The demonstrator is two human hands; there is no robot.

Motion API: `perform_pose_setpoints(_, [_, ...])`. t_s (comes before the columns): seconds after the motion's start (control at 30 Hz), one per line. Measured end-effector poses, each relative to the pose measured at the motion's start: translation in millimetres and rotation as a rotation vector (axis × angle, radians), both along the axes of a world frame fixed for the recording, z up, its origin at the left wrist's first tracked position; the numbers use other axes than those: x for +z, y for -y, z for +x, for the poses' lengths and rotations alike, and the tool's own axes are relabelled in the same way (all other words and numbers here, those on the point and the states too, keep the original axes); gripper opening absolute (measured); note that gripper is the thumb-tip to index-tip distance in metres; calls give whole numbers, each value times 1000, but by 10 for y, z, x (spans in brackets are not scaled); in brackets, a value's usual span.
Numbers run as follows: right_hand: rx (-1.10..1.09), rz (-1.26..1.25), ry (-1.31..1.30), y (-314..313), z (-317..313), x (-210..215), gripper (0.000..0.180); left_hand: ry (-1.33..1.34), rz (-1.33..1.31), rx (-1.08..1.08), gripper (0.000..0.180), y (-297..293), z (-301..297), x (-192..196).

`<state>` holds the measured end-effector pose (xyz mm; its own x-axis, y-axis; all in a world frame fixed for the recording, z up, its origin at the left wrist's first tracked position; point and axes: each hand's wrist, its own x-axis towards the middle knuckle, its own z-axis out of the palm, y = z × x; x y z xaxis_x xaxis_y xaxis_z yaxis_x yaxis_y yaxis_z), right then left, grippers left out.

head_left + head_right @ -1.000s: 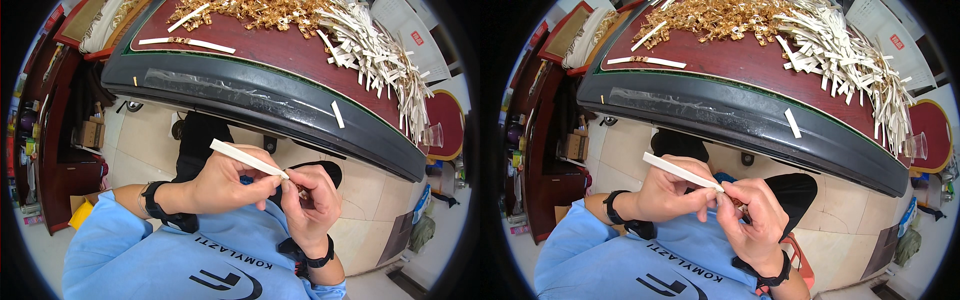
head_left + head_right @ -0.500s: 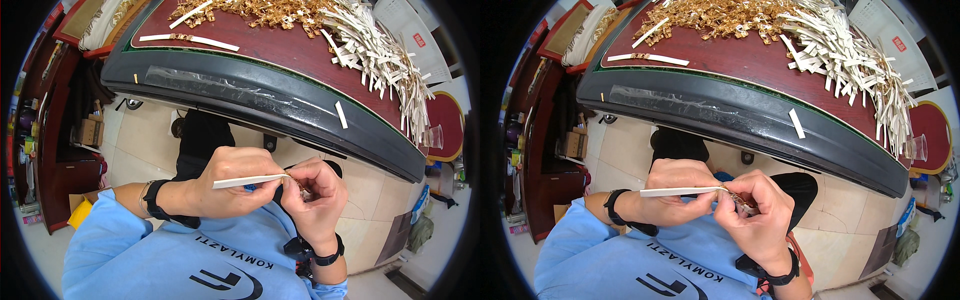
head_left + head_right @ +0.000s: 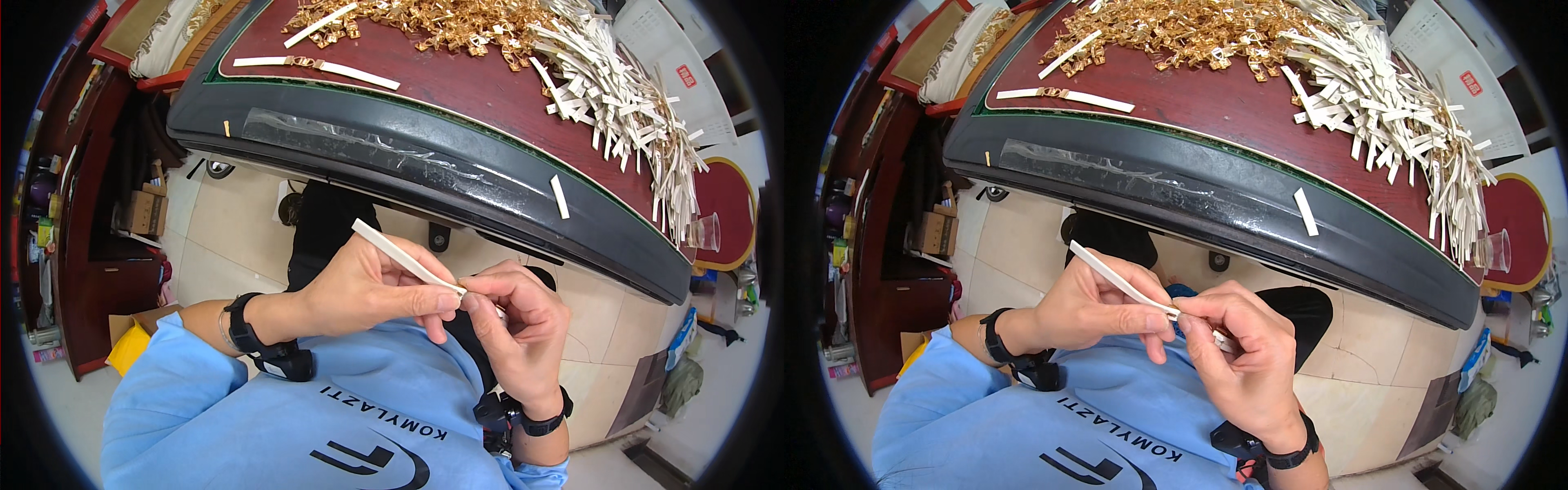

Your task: The recorder is attaching small decorative gold-colored ornaments to white shoe straps by hand.

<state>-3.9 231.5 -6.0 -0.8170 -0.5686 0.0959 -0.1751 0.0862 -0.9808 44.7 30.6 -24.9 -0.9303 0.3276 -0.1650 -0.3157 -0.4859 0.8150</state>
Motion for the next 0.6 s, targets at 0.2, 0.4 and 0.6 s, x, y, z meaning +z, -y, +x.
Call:
perform_pose_setpoints(0.2, [-83, 40, -38, 90, 86, -18, 14, 14, -62, 57, 13, -29, 16, -11])
perform_pose_setpoints(0.4, [-57, 36, 68, 82, 76, 3, 19, 34, -176, 174, 9, -52, -5, 15])
perform_pose_setpoints(0.6, [56, -123, 582, -143, 15, -65, 42, 32, -176, 269, 9, 85, 0, -117])
